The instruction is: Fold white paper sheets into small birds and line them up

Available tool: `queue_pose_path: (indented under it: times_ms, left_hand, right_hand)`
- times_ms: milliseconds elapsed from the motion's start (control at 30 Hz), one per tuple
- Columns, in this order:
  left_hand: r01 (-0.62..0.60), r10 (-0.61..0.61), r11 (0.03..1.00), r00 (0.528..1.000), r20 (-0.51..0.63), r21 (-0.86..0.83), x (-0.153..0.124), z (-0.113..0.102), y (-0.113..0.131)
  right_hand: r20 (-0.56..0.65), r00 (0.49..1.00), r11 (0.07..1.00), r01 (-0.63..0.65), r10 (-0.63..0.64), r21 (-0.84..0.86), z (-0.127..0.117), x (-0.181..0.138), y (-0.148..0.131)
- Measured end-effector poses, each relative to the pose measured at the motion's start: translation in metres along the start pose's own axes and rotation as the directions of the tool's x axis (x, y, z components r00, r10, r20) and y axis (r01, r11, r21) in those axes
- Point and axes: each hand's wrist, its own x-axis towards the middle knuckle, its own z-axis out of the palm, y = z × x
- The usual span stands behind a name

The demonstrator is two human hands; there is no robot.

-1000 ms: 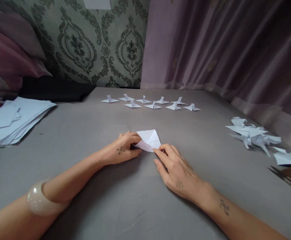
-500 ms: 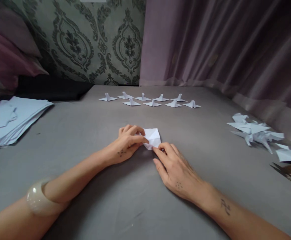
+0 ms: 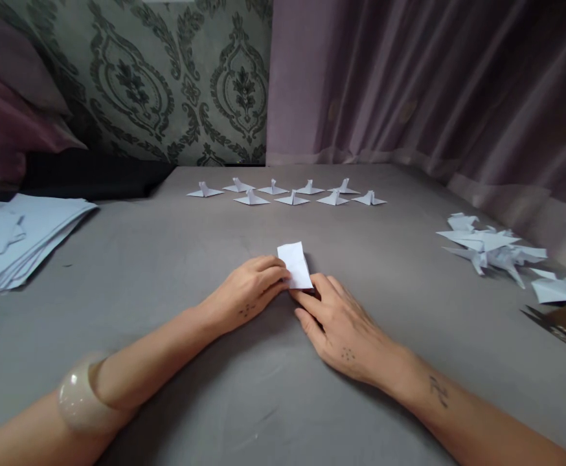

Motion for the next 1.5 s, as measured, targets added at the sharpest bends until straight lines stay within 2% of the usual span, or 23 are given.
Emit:
queue_pose_path:
  times_ms: [100,200,267,333,400,467,700,1100,1300,1500]
  left_hand:
    - [-0.063,0.063,0.998,0.997,0.049,-0.001,0.000,0.001,0.001]
    - [-0.105,0.103,0.994,0.991,0.086,0.021,-0.001,-0.001,0.000]
    - [-0.134,0.129,0.990,0.985,0.113,0.037,-0.002,-0.001,0.000]
    - [-0.157,0.148,0.986,0.979,0.141,0.054,-0.002,-0.001,0.000]
    - [-0.175,0.160,0.982,0.973,0.164,0.076,-0.003,-0.001,0.000]
    - [-0.189,0.167,0.976,0.968,0.186,0.107,-0.003,-0.001,0.001]
    - [-0.230,0.178,0.956,0.949,0.259,0.184,-0.003,-0.002,0.001]
    - [-0.252,0.147,0.923,0.929,0.339,0.290,0.002,-0.003,0.008]
    - [-0.185,0.088,0.925,0.954,0.286,0.333,0.005,0.003,0.014]
    - [-0.083,0.059,0.984,0.987,0.153,0.157,0.001,0.001,0.012]
  right_hand:
    - [0.013,1.000,0.999,0.010,-0.010,0.045,-0.003,-0.002,0.002]
    - [0.004,1.000,0.980,-0.008,0.008,0.199,-0.006,-0.002,0.010]
    - [0.010,0.996,0.935,-0.092,0.094,0.342,-0.007,-0.001,0.017]
    - [0.061,0.973,0.853,-0.224,0.222,0.472,-0.008,0.002,0.025]
    - [0.114,0.936,0.764,-0.338,0.332,0.550,-0.007,0.006,0.032]
    - [0.123,0.909,0.714,-0.392,0.398,0.580,-0.005,0.009,0.036]
    - [0.103,0.894,0.732,-0.419,0.436,0.537,-0.006,0.008,0.037]
    - [0.001,0.913,0.830,-0.372,0.408,0.415,-0.004,0.004,0.035]
    - [-0.131,0.923,0.888,-0.297,0.361,0.352,0.001,0.011,0.032]
    - [-0.132,0.914,0.897,-0.336,0.384,0.289,0.006,0.016,0.024]
